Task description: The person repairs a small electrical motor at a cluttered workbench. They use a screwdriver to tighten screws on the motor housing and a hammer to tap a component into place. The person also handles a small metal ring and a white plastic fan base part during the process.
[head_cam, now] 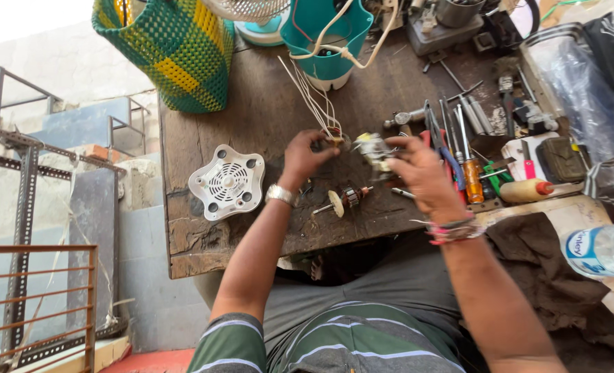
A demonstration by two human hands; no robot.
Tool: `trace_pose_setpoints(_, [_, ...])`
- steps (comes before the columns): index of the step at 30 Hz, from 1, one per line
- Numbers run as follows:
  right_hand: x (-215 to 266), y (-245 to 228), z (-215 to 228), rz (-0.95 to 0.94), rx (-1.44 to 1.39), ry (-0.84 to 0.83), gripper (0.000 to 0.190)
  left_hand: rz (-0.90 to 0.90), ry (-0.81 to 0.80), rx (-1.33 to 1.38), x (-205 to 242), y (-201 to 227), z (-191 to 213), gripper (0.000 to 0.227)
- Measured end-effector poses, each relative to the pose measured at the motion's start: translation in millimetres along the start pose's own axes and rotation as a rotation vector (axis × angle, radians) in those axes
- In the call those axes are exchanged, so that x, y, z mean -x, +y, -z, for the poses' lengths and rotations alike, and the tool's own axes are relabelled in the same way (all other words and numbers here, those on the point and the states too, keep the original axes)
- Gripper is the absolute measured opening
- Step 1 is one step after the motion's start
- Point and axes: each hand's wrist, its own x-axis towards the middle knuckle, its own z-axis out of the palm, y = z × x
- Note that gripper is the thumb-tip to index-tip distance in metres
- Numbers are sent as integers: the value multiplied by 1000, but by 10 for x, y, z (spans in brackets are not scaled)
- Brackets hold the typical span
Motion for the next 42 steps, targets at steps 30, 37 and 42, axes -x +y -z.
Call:
trace_pose_setpoints(30, [-1103, 413, -555, 489, 1160, -238, 42, -262, 346, 152, 657, -330, -432, 95])
trace_pose_setpoints(37, [-1008, 479, -592, 496, 1146, -184, 38, -336, 395, 30, 644, -329, -415, 90])
trace_pose_setpoints(42, [-960, 420, -626, 437, 1187, -170, 41, -292, 361, 27, 641, -349, -419, 88])
